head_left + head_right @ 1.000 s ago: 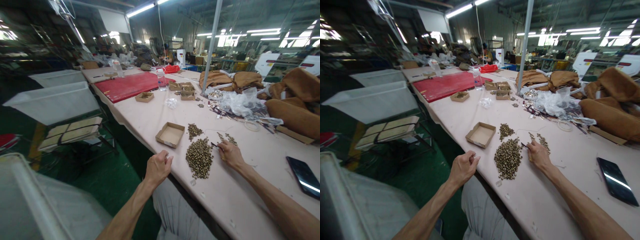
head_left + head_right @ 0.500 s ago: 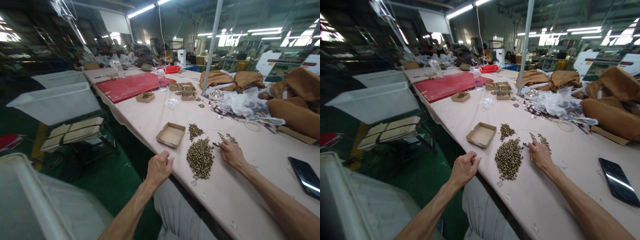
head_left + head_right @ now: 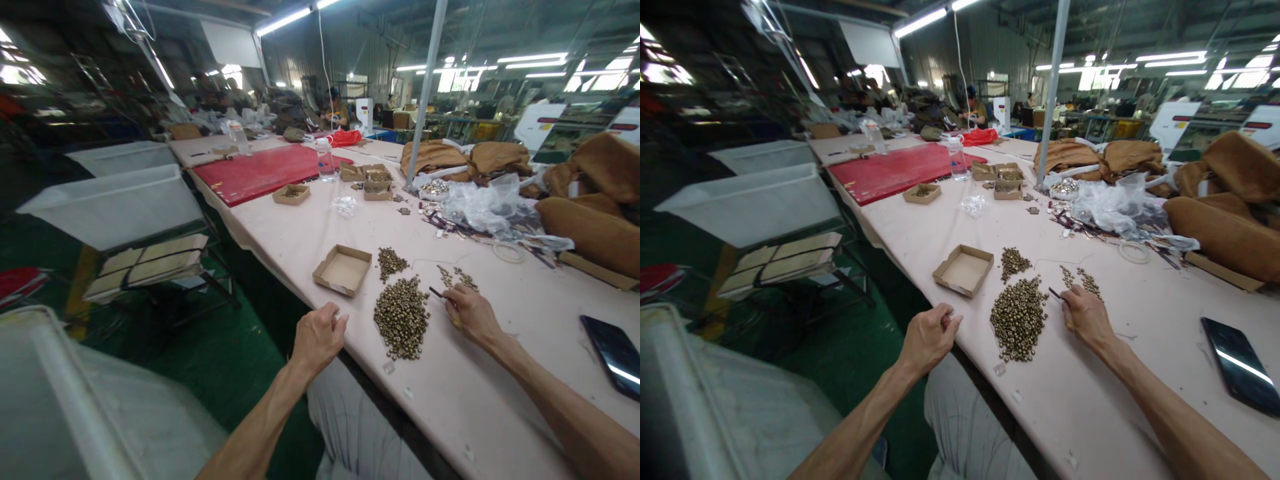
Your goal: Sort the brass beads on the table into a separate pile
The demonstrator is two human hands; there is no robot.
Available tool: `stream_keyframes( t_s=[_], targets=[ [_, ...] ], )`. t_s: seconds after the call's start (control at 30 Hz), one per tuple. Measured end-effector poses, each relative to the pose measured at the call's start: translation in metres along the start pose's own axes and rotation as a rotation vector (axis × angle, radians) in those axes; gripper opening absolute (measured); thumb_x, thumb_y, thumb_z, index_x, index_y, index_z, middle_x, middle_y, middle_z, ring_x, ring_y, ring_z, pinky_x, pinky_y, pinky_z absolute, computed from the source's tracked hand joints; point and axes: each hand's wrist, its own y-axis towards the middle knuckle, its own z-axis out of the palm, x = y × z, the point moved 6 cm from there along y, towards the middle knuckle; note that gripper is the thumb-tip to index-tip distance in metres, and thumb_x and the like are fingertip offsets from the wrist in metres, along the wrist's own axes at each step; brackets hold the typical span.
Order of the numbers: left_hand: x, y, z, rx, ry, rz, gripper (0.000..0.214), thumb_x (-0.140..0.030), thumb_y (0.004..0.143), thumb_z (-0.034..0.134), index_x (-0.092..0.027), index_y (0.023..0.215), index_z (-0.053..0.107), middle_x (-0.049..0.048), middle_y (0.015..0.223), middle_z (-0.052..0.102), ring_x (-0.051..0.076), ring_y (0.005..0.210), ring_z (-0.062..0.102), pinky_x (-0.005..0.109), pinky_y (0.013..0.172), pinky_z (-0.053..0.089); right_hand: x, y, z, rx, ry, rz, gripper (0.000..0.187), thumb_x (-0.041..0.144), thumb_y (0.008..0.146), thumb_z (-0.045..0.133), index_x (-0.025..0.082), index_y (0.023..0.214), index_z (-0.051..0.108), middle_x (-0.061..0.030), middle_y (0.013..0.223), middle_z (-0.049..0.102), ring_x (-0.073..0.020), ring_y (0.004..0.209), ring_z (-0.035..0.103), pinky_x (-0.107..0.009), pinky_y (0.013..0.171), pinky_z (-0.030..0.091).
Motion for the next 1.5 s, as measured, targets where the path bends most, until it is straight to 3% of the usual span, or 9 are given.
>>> stream_keyframes(
  t_s=[0.13, 0.37, 0.6, 0.97, 1.17, 1.5],
  targets=[
    [-0.001, 0.000, 0.004, 0.018, 0.001, -0.005, 0.020, -0.039, 0.094, 0.054, -0.020, 0.092, 0.063, 0.0031, 0.073, 0.069, 0.018, 0.069, 0.066, 0.026, 0.067, 0.040, 0.010, -0.015, 0.001, -0.029, 0.062, -0.059, 0.029, 0.027, 0.092, 0.047, 0.021, 0.106, 0.071, -0.0064, 0.093, 0.063, -0.0167, 0.080, 0.057, -0.028, 0.072, 0.040],
    [0.000, -0.002, 0.005, 0.028, 0.000, -0.002, 0.021, -0.038, 0.094, 0.053, -0.021, 0.092, 0.063, 0.0038, 0.075, 0.070, 0.018, 0.069, 0.066, 0.026, 0.067, 0.040, 0.005, -0.009, 0.013, -0.028, 0.048, 0.006, 0.030, 0.026, 0.092, 0.046, 0.021, 0.106, 0.072, -0.0066, 0.094, 0.063, -0.0166, 0.079, 0.057, -0.027, 0.072, 0.039],
    [-0.001, 0.000, 0.005, 0.031, -0.018, 0.006, 0.020, -0.038, 0.094, 0.054, -0.020, 0.093, 0.063, 0.0031, 0.074, 0.069, 0.017, 0.068, 0.065, 0.026, 0.068, 0.040, 0.007, -0.015, 0.016, 0.009, 0.040, -0.016, 0.030, 0.027, 0.093, 0.046, 0.021, 0.106, 0.072, -0.0069, 0.095, 0.063, -0.0168, 0.081, 0.057, -0.028, 0.073, 0.040],
    [0.002, -0.002, 0.002, 0.015, -0.014, 0.002, 0.018, -0.036, 0.095, 0.053, -0.020, 0.094, 0.062, 0.0022, 0.072, 0.068, 0.017, 0.066, 0.064, 0.026, 0.067, 0.038, 0.019, 0.024, 0.022, 0.005, 0.006, 0.024, 0.028, 0.025, 0.092, 0.048, 0.019, 0.104, 0.072, -0.0062, 0.094, 0.060, -0.0151, 0.079, 0.054, -0.027, 0.071, 0.036],
    [0.002, -0.002, 0.001, 0.016, -0.005, 0.011, 0.018, -0.036, 0.095, 0.052, -0.021, 0.092, 0.061, 0.0014, 0.070, 0.068, 0.016, 0.066, 0.063, 0.026, 0.065, 0.036, 0.022, 0.033, 0.027, -0.003, -0.006, 0.062, 0.027, 0.025, 0.094, 0.046, 0.019, 0.095, 0.072, -0.0060, 0.091, 0.059, -0.0150, 0.078, 0.052, -0.027, 0.072, 0.035],
    [0.000, -0.002, -0.003, 0.030, 0.003, 0.003, 0.019, -0.037, 0.096, 0.052, -0.021, 0.087, 0.059, 0.0015, 0.070, 0.066, 0.016, 0.066, 0.062, 0.026, 0.065, 0.034, 0.035, 0.047, 0.026, 0.007, -0.094, 0.124, 0.027, 0.026, 0.095, 0.046, 0.020, 0.098, 0.072, -0.0071, 0.094, 0.061, -0.0154, 0.081, 0.056, -0.027, 0.073, 0.039]
  ],
)
